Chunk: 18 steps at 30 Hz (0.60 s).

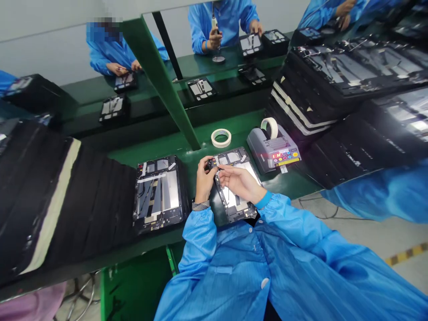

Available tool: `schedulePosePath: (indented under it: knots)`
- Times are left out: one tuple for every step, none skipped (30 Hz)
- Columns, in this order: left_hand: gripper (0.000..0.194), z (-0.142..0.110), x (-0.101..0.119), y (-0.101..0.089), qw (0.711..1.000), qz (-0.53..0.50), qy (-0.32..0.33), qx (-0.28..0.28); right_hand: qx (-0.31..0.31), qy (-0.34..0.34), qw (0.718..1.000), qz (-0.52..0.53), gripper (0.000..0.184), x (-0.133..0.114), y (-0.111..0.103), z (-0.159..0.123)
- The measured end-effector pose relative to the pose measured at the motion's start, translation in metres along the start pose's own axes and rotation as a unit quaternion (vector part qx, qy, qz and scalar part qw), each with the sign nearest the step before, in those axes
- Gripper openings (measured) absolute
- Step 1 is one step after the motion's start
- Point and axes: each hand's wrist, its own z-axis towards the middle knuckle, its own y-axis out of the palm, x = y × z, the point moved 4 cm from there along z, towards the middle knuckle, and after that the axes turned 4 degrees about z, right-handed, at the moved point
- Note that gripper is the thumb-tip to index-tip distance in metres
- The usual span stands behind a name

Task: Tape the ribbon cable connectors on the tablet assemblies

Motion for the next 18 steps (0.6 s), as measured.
schedulePosePath:
  knots:
    - [0.039,0.0001,0.0001,0.0000,1.000,0.006,-0.003,-0.002,0.001,-0.005,1.000,-0.003,0.028,-0.0002,0.0009,-0.0015]
    - [0.038,0.0002,0.0002,0.0002,1.000,0.014,-0.006,-0.003,0.002,-0.009,1.000,-0.007,0.029,-0.0003,0.0017,-0.0029]
    - [0.037,0.0002,0.0002,0.0003,1.000,0.022,-0.008,-0.004,0.003,-0.012,1.000,-0.008,0.030,-0.0001,0.0023,-0.0039]
    - [0.037,0.0002,0.0003,0.0003,1.000,0.028,-0.008,-0.003,0.003,-0.014,1.000,-0.006,0.030,0.0003,0.0026,-0.0044]
    - [0.036,0.0001,0.0006,0.0003,0.999,0.033,-0.008,-0.001,0.004,-0.014,1.000,-0.001,0.030,0.0008,0.0027,-0.0042]
    - [0.036,-0.0001,0.0009,0.0003,0.999,0.036,-0.008,0.000,0.005,-0.012,1.000,0.006,0.028,0.0014,0.0025,-0.0035]
    - [0.035,-0.0003,0.0012,0.0003,0.999,0.038,-0.007,0.000,0.007,-0.009,1.000,0.013,0.025,0.0019,0.0021,-0.0024]
    - [0.035,-0.0006,0.0016,0.0002,0.999,0.040,-0.005,0.000,0.009,-0.004,1.000,0.018,0.021,0.0023,0.0016,-0.0011]
    - [0.034,-0.0008,0.0019,0.0000,0.999,0.041,-0.004,-0.001,0.010,0.001,1.000,0.023,0.018,0.0025,0.0011,0.0001]
    - [0.034,-0.0011,0.0022,-0.0003,0.999,0.041,-0.002,-0.002,0.010,0.004,1.000,0.028,0.015,0.0025,0.0007,0.0012]
    - [0.033,-0.0012,0.0024,-0.0006,0.999,0.043,0.000,-0.003,0.009,0.008,0.999,0.032,0.014,0.0024,0.0005,0.0019]
    - [0.032,-0.0013,0.0026,-0.0010,0.999,0.046,0.004,-0.003,0.008,0.012,0.999,0.037,0.014,0.0022,0.0004,0.0024]
    - [0.031,-0.0012,0.0029,-0.0014,0.999,0.052,0.009,-0.004,0.008,0.014,0.999,0.041,0.014,0.0019,0.0002,0.0027]
    - [0.029,-0.0010,0.0031,-0.0018,0.998,0.060,0.016,-0.005,0.008,0.017,0.999,0.046,0.016,0.0016,0.0001,0.0028]
    - [0.027,-0.0008,0.0033,-0.0021,0.997,0.069,0.023,-0.007,0.008,0.019,0.998,0.051,0.018,0.0014,0.0001,0.0029]
    - [0.026,-0.0005,0.0035,-0.0023,0.996,0.079,0.030,-0.012,0.009,0.021,0.998,0.056,0.019,0.0012,0.0001,0.0032]
    - [0.024,-0.0002,0.0037,-0.0024,0.995,0.089,0.035,-0.016,0.010,0.021,0.998,0.059,0.021,0.0009,0.0002,0.0035]
    - [0.024,0.0001,0.0038,-0.0026,0.994,0.098,0.038,-0.021,0.012,0.021,0.998,0.063,0.022,0.0005,0.0002,0.0040]
